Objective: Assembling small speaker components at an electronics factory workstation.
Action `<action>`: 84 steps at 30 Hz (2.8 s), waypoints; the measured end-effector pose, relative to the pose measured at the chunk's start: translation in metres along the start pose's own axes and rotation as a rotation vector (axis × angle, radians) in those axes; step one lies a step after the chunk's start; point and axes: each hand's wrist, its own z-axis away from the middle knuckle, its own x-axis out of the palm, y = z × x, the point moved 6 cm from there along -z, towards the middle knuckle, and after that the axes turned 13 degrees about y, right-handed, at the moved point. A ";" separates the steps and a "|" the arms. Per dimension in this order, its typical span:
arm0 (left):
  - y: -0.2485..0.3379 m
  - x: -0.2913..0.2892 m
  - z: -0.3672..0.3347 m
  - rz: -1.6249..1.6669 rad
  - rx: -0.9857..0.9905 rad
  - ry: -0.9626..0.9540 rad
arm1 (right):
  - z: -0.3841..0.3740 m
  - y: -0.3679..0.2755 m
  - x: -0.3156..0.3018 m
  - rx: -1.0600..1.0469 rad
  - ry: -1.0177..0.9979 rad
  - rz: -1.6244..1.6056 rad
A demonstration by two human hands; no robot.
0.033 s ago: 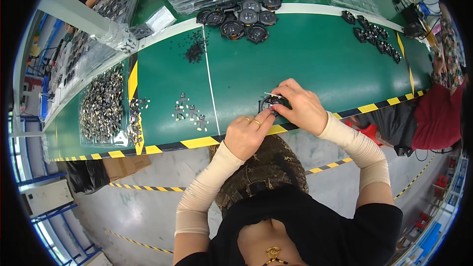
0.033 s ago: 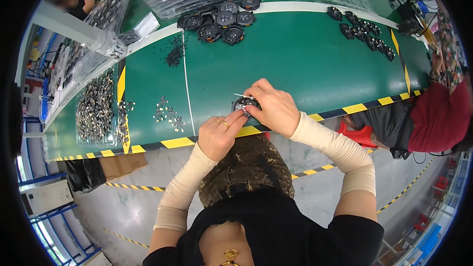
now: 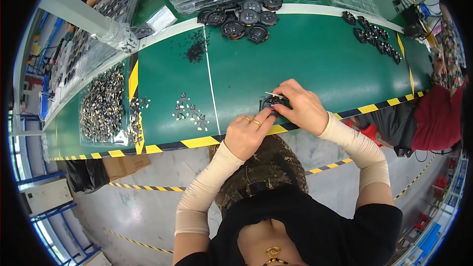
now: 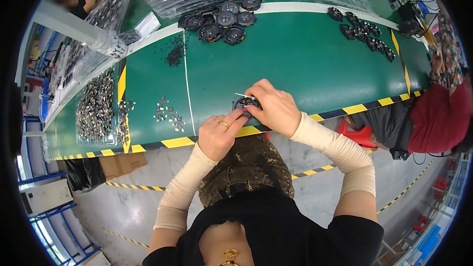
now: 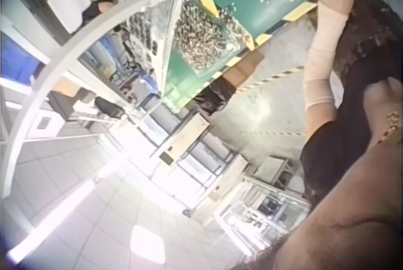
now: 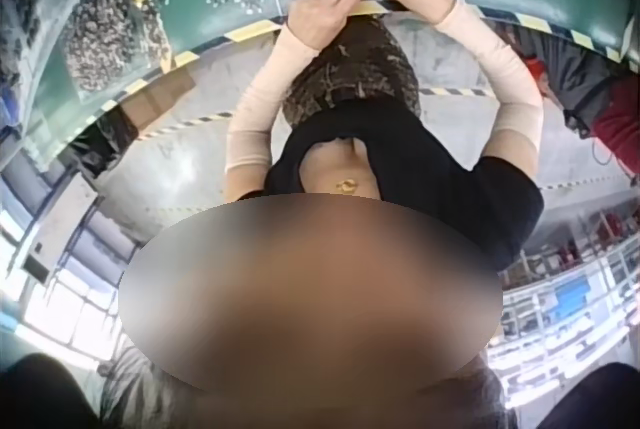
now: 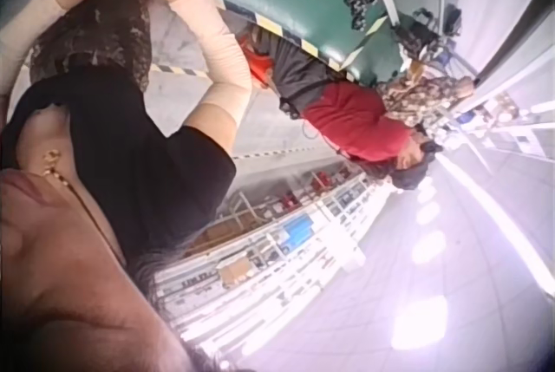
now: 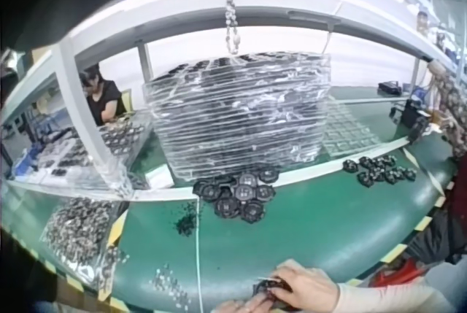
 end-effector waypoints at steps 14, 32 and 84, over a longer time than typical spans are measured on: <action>0.012 -0.039 -0.003 0.125 -0.054 0.430 | 0.032 -0.055 -0.037 -0.601 0.115 -0.253; 0.009 -0.018 -0.016 0.120 -0.179 0.284 | 0.027 -0.035 -0.043 -0.540 0.267 -0.113; -0.016 -0.081 0.069 -0.371 -0.396 0.215 | -0.033 -0.053 0.069 -0.808 -0.134 -0.152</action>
